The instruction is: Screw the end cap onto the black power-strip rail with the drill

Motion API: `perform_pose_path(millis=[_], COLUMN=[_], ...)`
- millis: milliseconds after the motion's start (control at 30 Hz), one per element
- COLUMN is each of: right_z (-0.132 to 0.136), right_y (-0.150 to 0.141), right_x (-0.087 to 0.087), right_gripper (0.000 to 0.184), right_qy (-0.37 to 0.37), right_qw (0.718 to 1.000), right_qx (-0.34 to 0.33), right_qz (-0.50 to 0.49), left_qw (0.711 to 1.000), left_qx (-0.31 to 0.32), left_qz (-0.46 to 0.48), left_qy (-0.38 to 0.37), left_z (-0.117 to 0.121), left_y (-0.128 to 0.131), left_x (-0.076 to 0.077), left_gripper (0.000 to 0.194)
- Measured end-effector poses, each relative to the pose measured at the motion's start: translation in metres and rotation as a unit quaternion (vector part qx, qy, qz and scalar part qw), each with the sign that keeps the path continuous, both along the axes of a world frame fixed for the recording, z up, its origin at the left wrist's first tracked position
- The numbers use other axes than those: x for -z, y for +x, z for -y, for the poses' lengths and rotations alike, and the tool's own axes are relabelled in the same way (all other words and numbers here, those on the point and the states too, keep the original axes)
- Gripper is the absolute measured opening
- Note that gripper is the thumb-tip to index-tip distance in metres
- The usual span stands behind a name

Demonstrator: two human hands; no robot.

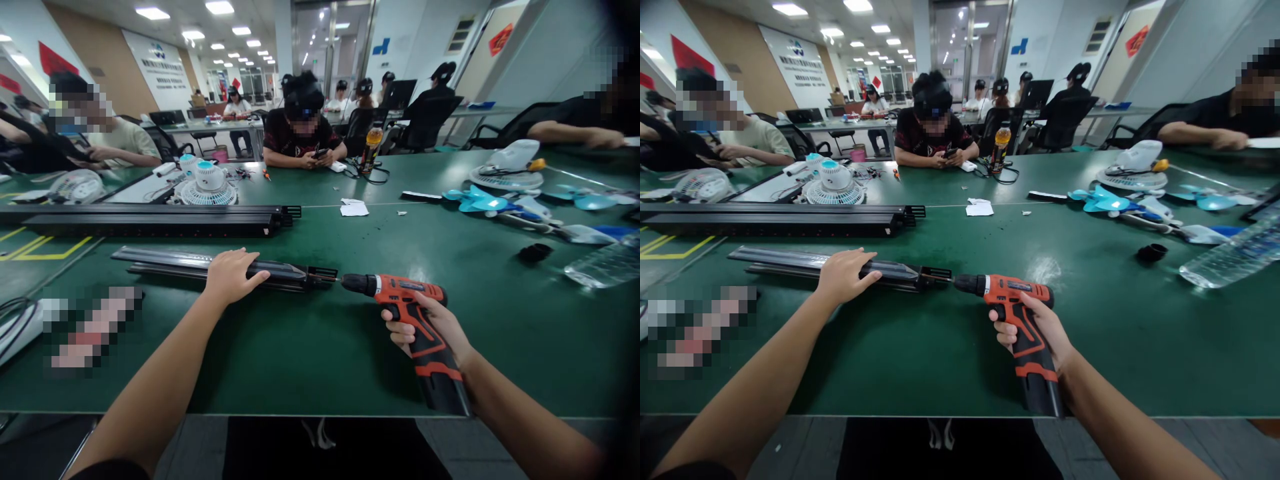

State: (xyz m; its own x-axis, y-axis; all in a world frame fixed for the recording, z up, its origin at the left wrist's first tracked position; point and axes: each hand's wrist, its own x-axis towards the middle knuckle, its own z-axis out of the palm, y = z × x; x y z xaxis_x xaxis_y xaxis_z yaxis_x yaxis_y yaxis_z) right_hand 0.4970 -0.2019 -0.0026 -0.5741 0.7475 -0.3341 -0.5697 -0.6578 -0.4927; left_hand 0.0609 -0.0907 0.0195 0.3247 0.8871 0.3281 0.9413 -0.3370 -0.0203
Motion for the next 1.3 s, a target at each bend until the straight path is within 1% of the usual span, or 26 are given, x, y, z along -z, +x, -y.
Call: perform_pose_path(millis=[133, 400, 633, 967, 1100, 1300], right_z=[0.0002, 0.0001, -0.0003, -0.0008, -0.0006, 0.0001], right_y=[-0.0003, 0.0005, 0.0008, 0.0023, 0.0011, 0.0007], right_x=[0.0006, 0.0018, 0.0027, 0.0042, 0.0045, 0.0024], right_gripper=[0.034, 0.032, 0.037, 0.038, 0.039, 0.033], right_qy=[-0.001, 0.004, -0.011, -0.008, -0.016, -0.016], right_qw=[1.0, 1.0, 1.0, 1.0, 1.0, 1.0], right_qx=[-0.004, -0.001, -0.012, -0.011, -0.013, 0.003], right_qz=[-0.006, -0.005, -0.02, -0.012, -0.019, -0.012], left_qw=[1.0, 0.998, 0.997, 0.996, 0.995, 0.995], left_qx=[0.017, 0.033, 0.028, 0.019, 0.012, 0.023], left_qz=[0.001, 0.016, 0.026, 0.015, 0.013, 0.025], left_qy=[0.001, 0.043, 0.064, 0.087, 0.098, 0.095], left_z=[0.0, 0.0003, 0.0024, 0.0041, 0.0051, 0.0056], left_y=[-0.0003, -0.0019, 0.0001, 0.0014, 0.002, 0.0026], left_x=[0.0017, 0.004, 0.0025, 0.0023, 0.0002, -0.0011], left_gripper=[0.077, 0.093, 0.102, 0.104, 0.108, 0.115])
